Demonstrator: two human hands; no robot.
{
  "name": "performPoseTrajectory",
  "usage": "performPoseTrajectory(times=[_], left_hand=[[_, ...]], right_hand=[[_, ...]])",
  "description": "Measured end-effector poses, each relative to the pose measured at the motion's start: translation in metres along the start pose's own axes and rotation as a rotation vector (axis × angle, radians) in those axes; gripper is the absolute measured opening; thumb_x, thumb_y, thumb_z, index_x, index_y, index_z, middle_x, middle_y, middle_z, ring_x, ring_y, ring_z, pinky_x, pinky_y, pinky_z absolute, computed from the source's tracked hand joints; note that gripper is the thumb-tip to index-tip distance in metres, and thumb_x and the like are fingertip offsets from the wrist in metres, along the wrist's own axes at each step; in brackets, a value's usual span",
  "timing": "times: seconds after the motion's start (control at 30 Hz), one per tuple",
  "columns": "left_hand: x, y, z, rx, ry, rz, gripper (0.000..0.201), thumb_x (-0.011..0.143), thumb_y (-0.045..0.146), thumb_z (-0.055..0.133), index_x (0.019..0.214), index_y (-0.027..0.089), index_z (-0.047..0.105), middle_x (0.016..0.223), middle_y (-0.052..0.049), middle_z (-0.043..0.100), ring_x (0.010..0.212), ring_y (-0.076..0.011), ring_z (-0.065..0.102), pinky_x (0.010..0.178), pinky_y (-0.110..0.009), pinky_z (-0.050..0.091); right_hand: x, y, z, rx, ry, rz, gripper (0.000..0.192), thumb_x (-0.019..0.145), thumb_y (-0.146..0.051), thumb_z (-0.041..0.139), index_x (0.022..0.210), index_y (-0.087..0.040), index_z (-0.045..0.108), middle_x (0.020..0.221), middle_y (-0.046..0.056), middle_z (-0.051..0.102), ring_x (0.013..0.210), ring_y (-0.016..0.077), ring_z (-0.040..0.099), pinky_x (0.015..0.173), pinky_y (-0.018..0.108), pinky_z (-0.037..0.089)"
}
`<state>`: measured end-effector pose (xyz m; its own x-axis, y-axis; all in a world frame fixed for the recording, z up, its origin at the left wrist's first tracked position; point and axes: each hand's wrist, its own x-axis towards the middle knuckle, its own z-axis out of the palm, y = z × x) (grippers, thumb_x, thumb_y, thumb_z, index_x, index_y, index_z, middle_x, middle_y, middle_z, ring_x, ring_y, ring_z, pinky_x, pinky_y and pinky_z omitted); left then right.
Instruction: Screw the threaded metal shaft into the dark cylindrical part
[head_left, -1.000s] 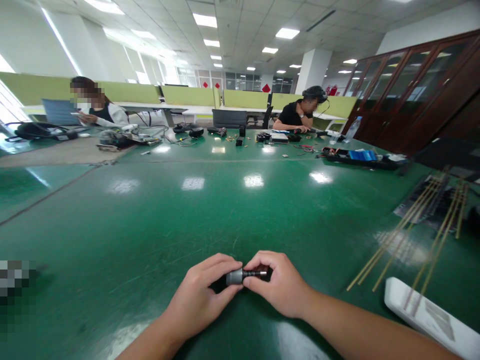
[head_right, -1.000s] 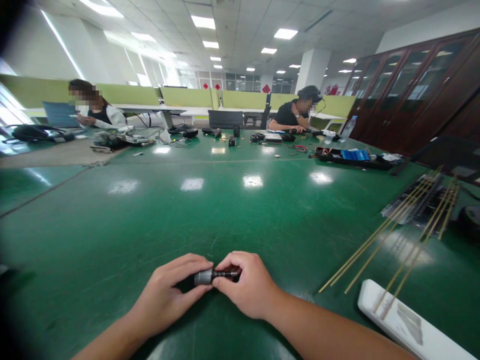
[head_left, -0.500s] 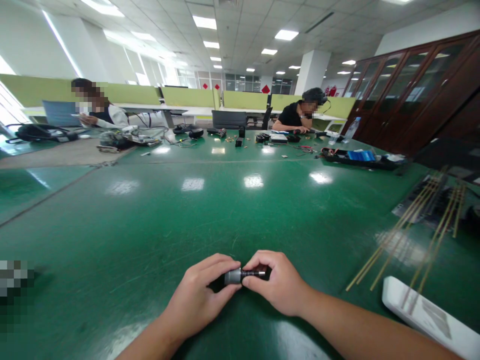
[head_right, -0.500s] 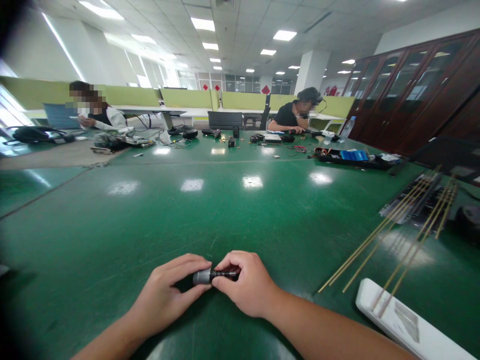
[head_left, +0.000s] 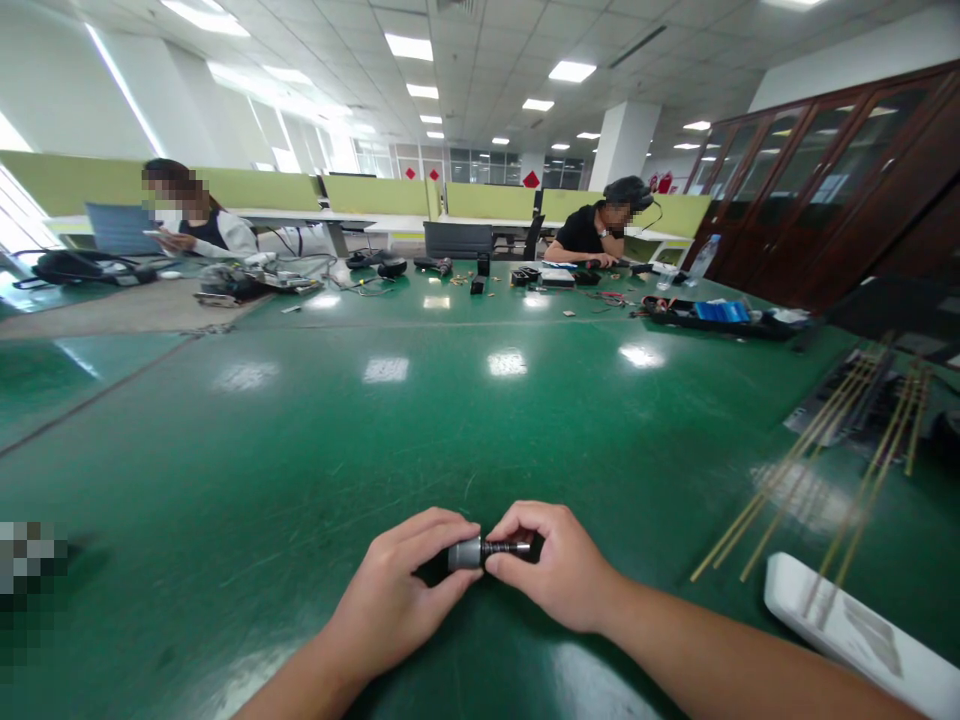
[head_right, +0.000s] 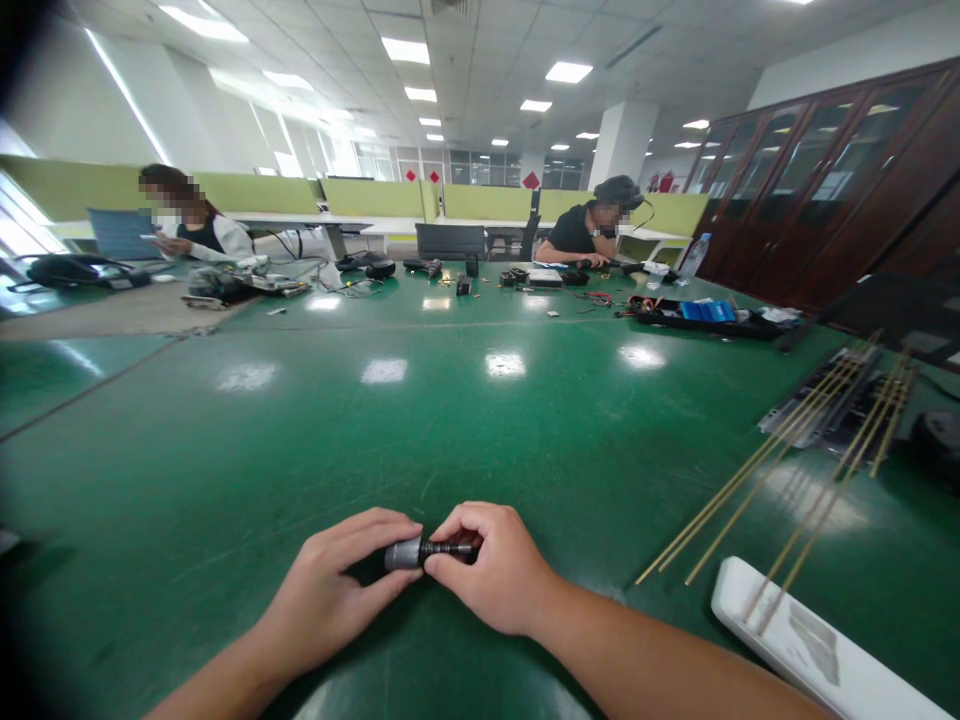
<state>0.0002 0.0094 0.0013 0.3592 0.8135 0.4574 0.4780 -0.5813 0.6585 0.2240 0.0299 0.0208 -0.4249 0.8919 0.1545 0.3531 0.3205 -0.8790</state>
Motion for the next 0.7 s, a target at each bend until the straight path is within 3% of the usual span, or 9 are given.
performPoseTrajectory(times=[0.7], left_hand=[[0.0006, -0.0003, -0.0005, 0.013, 0.007, 0.02, 0.031, 0.089, 0.02, 0.07, 0.118, 0.028, 0.067, 0.111, -0.006, 0.067, 0.099, -0.0183, 0.065, 0.087, -0.029, 0.056]], right_hand=[[0.0006, 0.0015, 0.0023, 0.022, 0.004, 0.035, 0.008, 0.076, -0.021, 0.075, 0.084, -0.02, 0.073, 0.074, -0.001, 0.067, 0.066, 0.0135, 0.058, 0.062, 0.024, 0.042]])
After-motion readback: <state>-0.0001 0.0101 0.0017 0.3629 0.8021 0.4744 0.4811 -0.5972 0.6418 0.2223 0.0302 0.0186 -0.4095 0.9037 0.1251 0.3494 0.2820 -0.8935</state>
